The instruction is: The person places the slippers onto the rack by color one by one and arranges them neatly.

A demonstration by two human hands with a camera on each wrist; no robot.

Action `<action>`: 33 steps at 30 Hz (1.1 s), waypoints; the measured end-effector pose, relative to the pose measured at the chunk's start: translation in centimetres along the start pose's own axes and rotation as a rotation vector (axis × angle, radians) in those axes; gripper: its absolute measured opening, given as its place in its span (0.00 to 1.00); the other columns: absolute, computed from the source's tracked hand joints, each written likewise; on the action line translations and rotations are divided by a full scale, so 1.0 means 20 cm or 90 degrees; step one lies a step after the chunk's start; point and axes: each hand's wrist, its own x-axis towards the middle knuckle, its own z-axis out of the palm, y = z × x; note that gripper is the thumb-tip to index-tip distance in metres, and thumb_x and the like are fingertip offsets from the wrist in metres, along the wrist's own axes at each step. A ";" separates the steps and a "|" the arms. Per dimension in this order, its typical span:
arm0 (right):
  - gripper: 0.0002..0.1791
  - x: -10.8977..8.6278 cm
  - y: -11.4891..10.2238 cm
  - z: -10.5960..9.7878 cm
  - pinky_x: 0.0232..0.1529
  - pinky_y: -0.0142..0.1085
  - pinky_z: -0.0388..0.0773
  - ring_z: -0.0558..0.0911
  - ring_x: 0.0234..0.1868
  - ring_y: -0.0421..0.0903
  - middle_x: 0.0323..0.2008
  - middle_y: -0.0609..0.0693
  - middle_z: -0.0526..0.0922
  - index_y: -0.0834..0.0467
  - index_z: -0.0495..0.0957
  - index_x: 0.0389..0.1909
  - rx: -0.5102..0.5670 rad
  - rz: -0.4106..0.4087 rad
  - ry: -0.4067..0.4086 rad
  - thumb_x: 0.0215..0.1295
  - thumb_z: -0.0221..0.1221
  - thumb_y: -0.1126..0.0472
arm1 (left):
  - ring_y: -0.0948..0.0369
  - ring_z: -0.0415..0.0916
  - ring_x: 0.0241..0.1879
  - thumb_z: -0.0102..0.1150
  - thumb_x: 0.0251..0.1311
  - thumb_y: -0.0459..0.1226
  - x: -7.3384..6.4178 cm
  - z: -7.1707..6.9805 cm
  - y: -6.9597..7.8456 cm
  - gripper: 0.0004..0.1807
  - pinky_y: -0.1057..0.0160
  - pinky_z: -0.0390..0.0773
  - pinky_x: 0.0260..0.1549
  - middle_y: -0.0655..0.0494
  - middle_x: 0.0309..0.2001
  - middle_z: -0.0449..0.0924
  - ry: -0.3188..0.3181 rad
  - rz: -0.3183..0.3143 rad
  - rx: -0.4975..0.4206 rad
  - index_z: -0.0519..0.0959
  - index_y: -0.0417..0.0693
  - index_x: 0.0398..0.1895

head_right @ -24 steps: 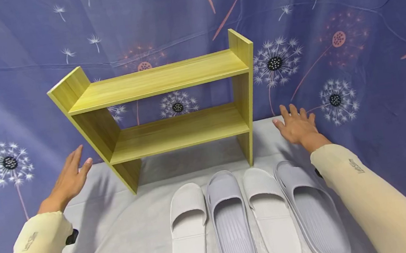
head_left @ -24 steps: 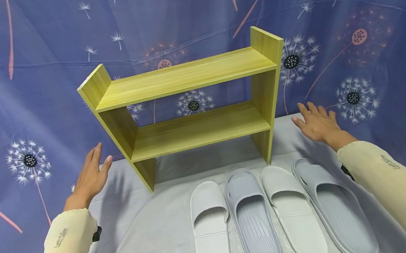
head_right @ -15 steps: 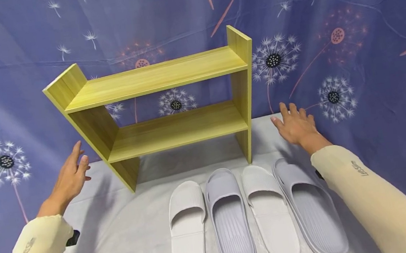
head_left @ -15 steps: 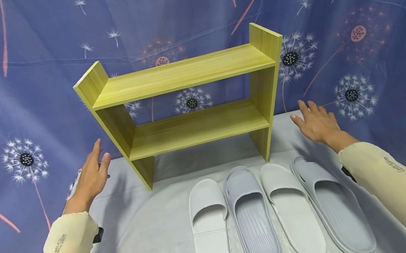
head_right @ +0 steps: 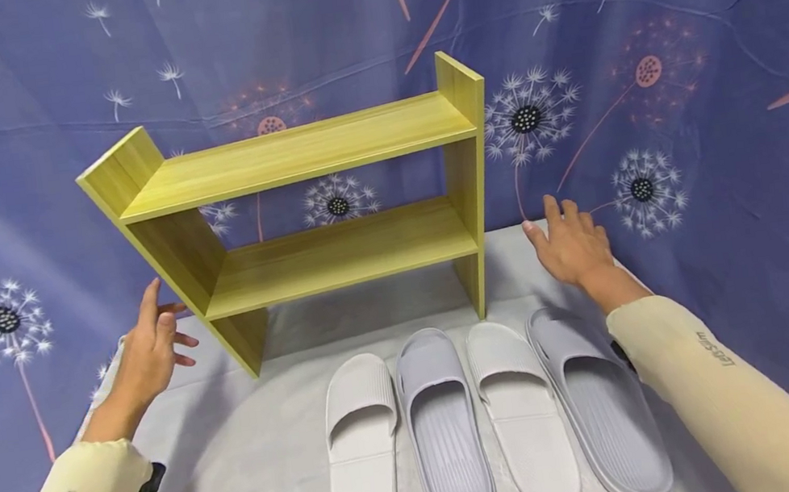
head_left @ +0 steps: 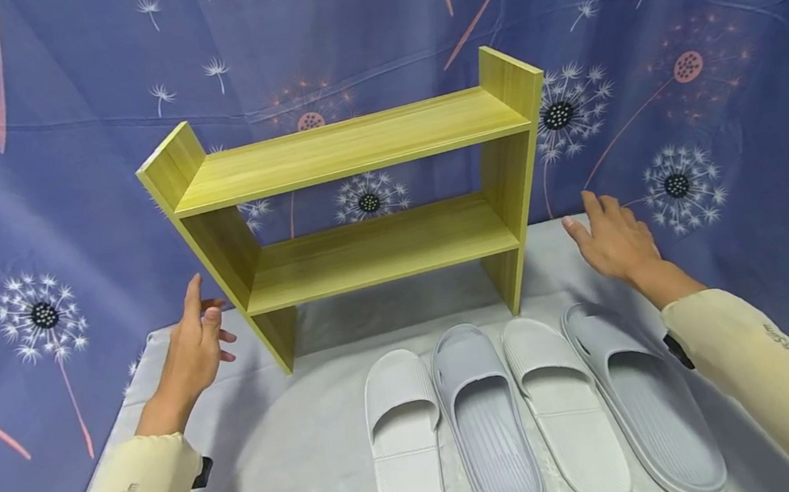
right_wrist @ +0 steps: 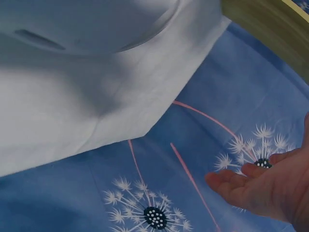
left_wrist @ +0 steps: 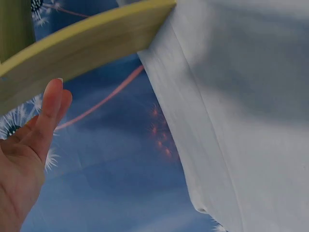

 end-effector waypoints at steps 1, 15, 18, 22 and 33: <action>0.44 0.00 0.00 -0.01 0.52 0.76 0.55 0.53 0.62 0.79 0.68 0.76 0.48 0.62 0.39 0.75 0.005 0.001 0.007 0.72 0.26 0.33 | 0.71 0.77 0.25 0.30 0.77 0.46 0.00 0.01 0.01 0.31 0.63 0.82 0.14 0.36 0.60 0.68 0.002 0.000 -0.006 0.34 0.64 0.77; 0.42 -0.07 0.00 -0.08 0.56 0.74 0.53 0.53 0.64 0.77 0.68 0.76 0.47 0.59 0.35 0.76 0.094 0.037 0.035 0.73 0.27 0.35 | 0.53 0.82 0.29 0.32 0.75 0.47 -0.02 0.08 0.13 0.33 0.60 0.80 0.10 0.37 0.58 0.70 0.038 -0.013 -0.035 0.32 0.62 0.76; 0.42 -0.09 0.00 -0.08 0.55 0.73 0.54 0.54 0.64 0.77 0.67 0.77 0.49 0.59 0.36 0.76 0.091 0.041 0.044 0.73 0.27 0.35 | 0.43 0.81 0.30 0.33 0.75 0.47 -0.02 0.10 0.14 0.33 0.57 0.80 0.09 0.36 0.57 0.71 0.040 -0.012 -0.034 0.32 0.66 0.75; 0.41 -0.12 -0.01 -0.09 0.54 0.73 0.55 0.55 0.63 0.77 0.66 0.78 0.51 0.59 0.37 0.76 0.092 0.045 0.058 0.73 0.27 0.36 | 0.53 0.82 0.28 0.33 0.75 0.46 -0.02 0.11 0.16 0.32 0.60 0.79 0.08 0.37 0.56 0.72 0.050 -0.006 -0.024 0.34 0.69 0.75; 0.39 -0.26 -0.03 -0.12 0.55 0.71 0.55 0.56 0.64 0.75 0.66 0.77 0.53 0.59 0.38 0.76 0.116 0.041 0.078 0.75 0.28 0.39 | 0.44 0.81 0.30 0.30 0.75 0.46 -0.03 0.13 0.17 0.26 0.67 0.80 0.11 0.37 0.54 0.71 0.069 -0.004 -0.004 0.43 0.60 0.73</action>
